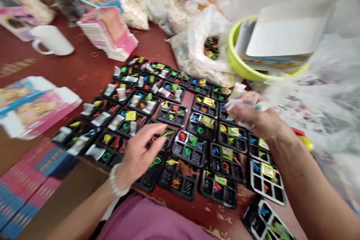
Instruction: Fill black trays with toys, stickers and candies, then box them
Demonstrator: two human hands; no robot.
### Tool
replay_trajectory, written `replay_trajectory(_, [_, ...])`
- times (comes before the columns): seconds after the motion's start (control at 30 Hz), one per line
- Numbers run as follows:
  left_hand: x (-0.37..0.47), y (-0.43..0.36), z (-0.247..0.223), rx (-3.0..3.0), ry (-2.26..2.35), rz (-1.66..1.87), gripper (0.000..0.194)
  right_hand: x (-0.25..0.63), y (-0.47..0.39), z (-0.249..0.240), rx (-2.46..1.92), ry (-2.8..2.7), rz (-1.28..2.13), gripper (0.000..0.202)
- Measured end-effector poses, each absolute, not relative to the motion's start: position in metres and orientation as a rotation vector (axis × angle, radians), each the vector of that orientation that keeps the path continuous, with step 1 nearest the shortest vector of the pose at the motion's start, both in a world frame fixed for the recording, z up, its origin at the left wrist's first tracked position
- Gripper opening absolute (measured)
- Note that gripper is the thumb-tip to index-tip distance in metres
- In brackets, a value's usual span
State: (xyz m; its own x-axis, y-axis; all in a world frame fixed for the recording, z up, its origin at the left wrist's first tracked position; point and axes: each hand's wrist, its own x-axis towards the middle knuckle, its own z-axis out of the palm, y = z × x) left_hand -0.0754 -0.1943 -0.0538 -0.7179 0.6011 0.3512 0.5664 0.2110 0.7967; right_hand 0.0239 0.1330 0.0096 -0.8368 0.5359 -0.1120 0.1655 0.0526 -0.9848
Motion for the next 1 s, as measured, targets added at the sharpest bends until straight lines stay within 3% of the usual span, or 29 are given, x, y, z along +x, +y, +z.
replay_trajectory(0.1, [-0.073,-0.171,-0.048,1.232,2.295,1.677,0.026,0.001,0.062,-0.010,-0.515,-2.129,2.170,0.031])
replay_trajectory(0.23, [-0.080,-0.171,-0.045,1.303,2.378,1.718,0.008,-0.020,0.007,-0.025,-0.379,-2.176,2.374,0.032])
replay_trajectory(0.57, [-0.092,-0.190,-0.059,1.423,2.620,1.421,0.018,-0.029,-0.012,-0.043,-0.442,-2.238,2.418,0.035])
replay_trajectory(0.77, [-0.103,-0.198,-0.056,1.564,2.504,1.462,0.019,-0.029,-0.020,-0.039,-0.484,-2.289,2.409,0.039])
replay_trajectory(0.9, [-0.123,-0.226,-0.043,1.281,2.473,1.627,0.018,-0.031,-0.013,-0.038,-0.562,-2.272,2.328,0.041])
replay_trajectory(1.0, [-0.138,-0.253,-0.034,1.070,2.552,1.466,0.015,-0.028,-0.001,-0.041,-0.586,-2.194,2.340,0.041])
